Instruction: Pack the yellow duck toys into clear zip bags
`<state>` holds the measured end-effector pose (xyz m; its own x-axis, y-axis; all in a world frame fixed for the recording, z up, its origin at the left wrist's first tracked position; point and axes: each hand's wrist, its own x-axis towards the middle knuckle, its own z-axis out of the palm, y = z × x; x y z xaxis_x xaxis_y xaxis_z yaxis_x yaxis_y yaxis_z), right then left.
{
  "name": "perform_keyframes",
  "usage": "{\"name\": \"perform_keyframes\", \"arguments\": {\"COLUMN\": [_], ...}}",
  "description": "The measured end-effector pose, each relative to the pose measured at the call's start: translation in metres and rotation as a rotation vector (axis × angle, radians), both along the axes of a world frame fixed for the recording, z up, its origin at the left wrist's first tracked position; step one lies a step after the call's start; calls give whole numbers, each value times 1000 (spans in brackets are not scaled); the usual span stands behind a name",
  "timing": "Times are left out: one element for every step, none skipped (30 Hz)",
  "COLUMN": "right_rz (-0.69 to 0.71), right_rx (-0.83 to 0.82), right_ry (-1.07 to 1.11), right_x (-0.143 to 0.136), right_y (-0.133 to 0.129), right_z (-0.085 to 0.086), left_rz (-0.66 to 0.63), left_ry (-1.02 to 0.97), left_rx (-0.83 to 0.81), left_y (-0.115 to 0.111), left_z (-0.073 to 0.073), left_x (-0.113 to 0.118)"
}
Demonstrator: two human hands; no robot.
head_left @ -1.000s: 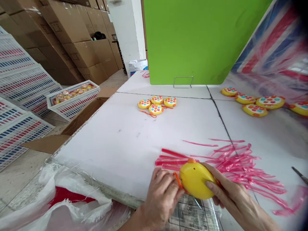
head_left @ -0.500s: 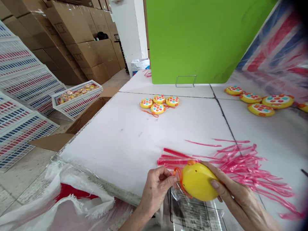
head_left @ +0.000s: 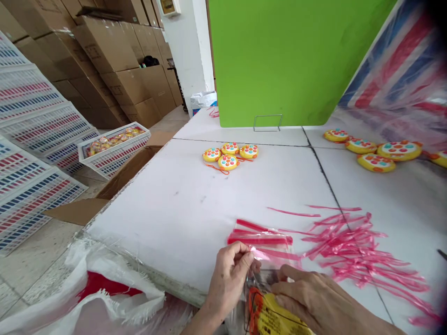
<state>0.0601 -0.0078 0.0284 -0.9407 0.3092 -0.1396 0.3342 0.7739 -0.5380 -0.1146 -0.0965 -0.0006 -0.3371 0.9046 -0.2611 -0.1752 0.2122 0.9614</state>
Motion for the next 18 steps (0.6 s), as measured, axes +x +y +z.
{"name": "perform_keyframes", "arguments": {"right_rz": [-18,-61,-122,-185,-239,-279,-299,-301,-291,-279,-264,-252,-246,-241,-234,-228,-222,-212], "right_rx": [96,188,259,299,311,299,274,248,233,226,223,229,247,272,303,337,370,389], "right_ry": [10,39,81,134,193,244,285,314,330,335,325,313,303,294,284,274,259,238], "right_x": [-2,-4,-6,-9,-12,-16,-21,-26,-31,-36,-41,-44,-47,-49,-50,-50,-49,-48], "right_y": [0,0,0,0,0,-1,-3,-5,-8,-10,-13,-15,-16,-17,-17,-17,-16,-16], "right_z": [-3,-6,-8,-10,-11,-12,-12,-12,-12,-13,-13,-14,-15,-15,-15,-15,-15,-14], "left_rz": [6,12,18,21,18,8,-10,-35,-62,-87,-110,-126,-134,-135,-130,-124,-120,-117], "left_ry": [-8,-21,-39,-58,-69,-70,-67,-63,-60,-56,-47,-27,8,57,116,174,224,264], "left_rx": [-2,-2,-6,-11,-15,-14,-8,2,14,24,27,23,13,0,-14,-27,-37,-42], "left_y": [-1,-2,-3,-5,-6,-7,-8,-9,-9,-9,-9,-8,-8,-8,-7,-7,-7,-7], "left_z": [0,0,-1,-2,-4,-4,-5,-5,-5,-4,-3,-1,0,1,2,3,3,3], "left_x": [1,1,1,1,1,0,0,-1,-1,-1,0,1,2,3,5,7,8,9]}}
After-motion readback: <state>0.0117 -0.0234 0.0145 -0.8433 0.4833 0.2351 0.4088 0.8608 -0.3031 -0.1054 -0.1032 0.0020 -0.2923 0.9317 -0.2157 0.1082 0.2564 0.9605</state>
